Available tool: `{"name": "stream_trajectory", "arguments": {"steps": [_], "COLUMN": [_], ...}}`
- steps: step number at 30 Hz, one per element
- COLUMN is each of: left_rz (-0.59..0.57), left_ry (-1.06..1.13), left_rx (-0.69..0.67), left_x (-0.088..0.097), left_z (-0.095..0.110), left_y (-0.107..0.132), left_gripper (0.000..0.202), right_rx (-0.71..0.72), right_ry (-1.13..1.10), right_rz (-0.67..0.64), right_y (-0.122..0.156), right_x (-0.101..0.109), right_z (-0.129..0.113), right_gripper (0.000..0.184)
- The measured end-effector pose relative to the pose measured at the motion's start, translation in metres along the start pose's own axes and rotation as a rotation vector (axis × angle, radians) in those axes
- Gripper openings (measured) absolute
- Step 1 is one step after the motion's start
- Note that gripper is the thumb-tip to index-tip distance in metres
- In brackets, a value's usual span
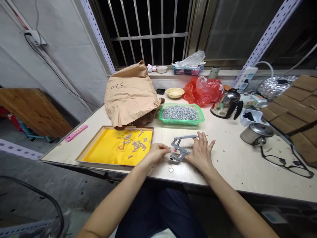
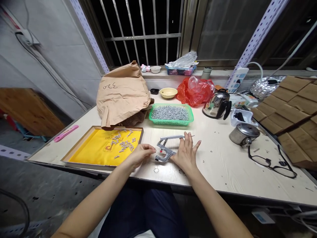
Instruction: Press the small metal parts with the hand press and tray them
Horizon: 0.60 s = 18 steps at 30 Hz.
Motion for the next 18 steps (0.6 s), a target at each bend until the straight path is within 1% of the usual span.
{"name": "stream_trajectory", "arguments": {"steps": [2,4,8,12,15,18], "left_rz": [-0.016,-0.008,-0.019,-0.078,-0.089,-0.077], "left_ry": [0.053,0.064,0.011,-0.018,-0.005,0.009], "left_rx": [0.057,0.083,0.083,0.093,0.113,0.123], "left_x": [-0.017,-0.022,-0.019,-0.019,-0.020,-0.019], "left_z": [-0.014,-0.022,-0.026,-0.025,-0.025,-0.023], "left_y": [0.005,0.004,-0.002,0.001,0.003,0.005], "left_gripper": [0.017,0.016,0.010,0.010,0.011,0.015], "right_rx": [0.006,0.012,0.032,0.044,0.045,0.044], "right_ry": [0.010,0.017,0.024,0.011,-0.003,-0.018], "right_rz": [0.011,0.023,0.023,0.015,0.013,0.033], "right_y": [0.000,0.000,0.000,0.001,0.001,-0.002], "right_x": [0.000,0.000,0.000,0.000,0.001,0.004], "right_z": [0.000,-0.001,-0.003,-0.007,-0.008,-0.007], "right_gripper": [0.077,0.075,0.074,0.076,0.076,0.069]}}
Point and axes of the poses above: each hand's wrist, its own y-axis away from the middle knuckle, its own x-axis out of the back of the hand, z = x × y, the point moved 5 cm from there along -y, towards the middle knuckle, and after that the axes turned 15 degrees about z, right-handed, at the moved point
